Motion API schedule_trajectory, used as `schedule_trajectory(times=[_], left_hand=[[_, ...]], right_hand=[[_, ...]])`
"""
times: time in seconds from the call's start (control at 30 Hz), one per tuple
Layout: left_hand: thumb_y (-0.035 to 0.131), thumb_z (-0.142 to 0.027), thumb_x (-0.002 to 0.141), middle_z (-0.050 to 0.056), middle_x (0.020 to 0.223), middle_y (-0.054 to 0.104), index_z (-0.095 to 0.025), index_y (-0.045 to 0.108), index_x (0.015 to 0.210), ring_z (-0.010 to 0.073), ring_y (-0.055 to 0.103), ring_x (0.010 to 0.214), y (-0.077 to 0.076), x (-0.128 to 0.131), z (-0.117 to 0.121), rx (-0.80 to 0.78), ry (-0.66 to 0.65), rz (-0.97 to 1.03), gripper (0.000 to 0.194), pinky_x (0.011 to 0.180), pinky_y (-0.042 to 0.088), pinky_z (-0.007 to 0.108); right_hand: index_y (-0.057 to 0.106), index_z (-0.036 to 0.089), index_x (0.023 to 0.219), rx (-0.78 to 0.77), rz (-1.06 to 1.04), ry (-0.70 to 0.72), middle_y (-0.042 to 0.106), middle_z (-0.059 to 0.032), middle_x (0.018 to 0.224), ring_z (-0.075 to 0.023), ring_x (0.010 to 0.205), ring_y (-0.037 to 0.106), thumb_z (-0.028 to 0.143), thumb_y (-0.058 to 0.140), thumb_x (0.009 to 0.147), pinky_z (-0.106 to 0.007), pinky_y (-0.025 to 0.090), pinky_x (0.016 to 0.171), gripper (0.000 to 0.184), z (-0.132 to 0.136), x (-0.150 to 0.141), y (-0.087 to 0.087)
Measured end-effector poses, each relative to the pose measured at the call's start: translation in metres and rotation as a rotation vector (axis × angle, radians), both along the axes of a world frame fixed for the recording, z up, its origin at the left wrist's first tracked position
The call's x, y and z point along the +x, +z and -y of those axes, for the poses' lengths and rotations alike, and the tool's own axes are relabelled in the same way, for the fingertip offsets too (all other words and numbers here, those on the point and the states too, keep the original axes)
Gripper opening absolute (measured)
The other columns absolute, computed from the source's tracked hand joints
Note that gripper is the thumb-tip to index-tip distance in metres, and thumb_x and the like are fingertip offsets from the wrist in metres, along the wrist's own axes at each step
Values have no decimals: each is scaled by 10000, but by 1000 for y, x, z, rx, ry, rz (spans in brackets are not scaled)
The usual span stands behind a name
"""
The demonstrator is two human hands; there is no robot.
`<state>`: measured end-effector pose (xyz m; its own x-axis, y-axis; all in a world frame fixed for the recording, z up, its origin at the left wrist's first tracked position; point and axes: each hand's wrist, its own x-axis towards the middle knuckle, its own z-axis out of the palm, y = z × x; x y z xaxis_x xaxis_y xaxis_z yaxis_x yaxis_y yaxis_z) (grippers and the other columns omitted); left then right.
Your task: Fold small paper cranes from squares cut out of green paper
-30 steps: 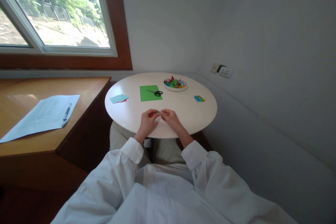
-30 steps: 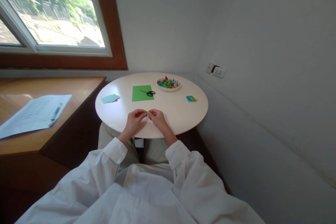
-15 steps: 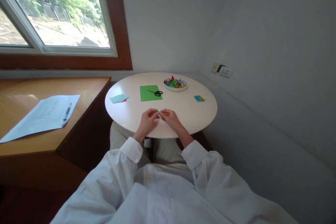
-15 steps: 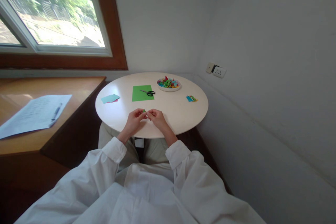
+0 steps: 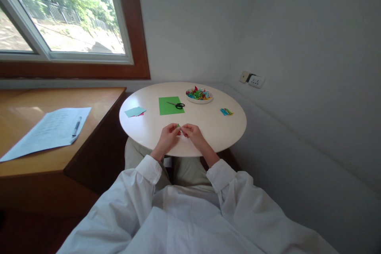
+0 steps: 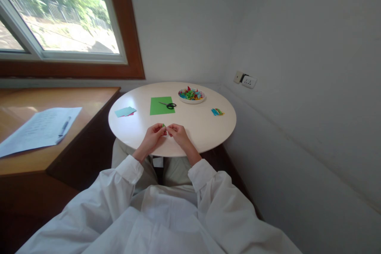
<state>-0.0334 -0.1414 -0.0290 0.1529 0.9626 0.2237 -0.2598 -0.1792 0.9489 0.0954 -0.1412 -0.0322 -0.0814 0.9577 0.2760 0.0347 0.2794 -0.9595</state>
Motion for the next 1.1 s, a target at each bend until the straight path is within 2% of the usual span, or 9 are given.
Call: schedule_trajectory(times=[0.2, 0.37, 0.47, 0.77, 1.1], left_hand=[[693, -306, 622, -27, 647, 570, -154, 570, 704, 86, 528, 585, -1, 0, -1, -21, 18, 30, 211, 612, 427, 232], [703, -305, 615, -25, 656, 578, -152, 583, 687, 83, 530, 597, -1, 0, -2, -40, 19, 72, 207, 617, 423, 224], [706, -307, 614, -25, 649, 579, -150, 587, 680, 81, 529, 602, -2, 1, -3, -48, 12, 101, 208, 609, 414, 215], [743, -319, 594, -26, 651, 586, -152, 596, 680, 80, 534, 598, -3, 1, -3, -66, 4, 152, 238, 612, 418, 217], [766, -305, 568, -3, 688, 625, -141, 645, 701, 103, 566, 642, -5, 0, -5, -61, -2, 137, 244, 661, 443, 249]], right_hand=[[537, 187, 591, 18, -5, -32, 482, 44, 502, -98, 484, 429, 383, 575, 669, -248, 357, 505, 215, 0, 0, 0], [567, 190, 704, 82, -8, -92, 562, 17, 599, -121, 554, 514, 368, 632, 633, -256, 419, 549, 203, 0, -2, 0], [595, 188, 743, 130, 17, -132, 558, 19, 597, -126, 561, 516, 352, 658, 629, -255, 427, 552, 210, 1, -4, 0], [611, 185, 719, 224, 130, -208, 635, -23, 698, -146, 623, 557, 336, 587, 717, -259, 417, 549, 154, 1, -7, -4], [534, 187, 662, 246, 164, -244, 564, -3, 640, -135, 585, 508, 312, 524, 735, -271, 413, 577, 145, 5, -7, -1]])
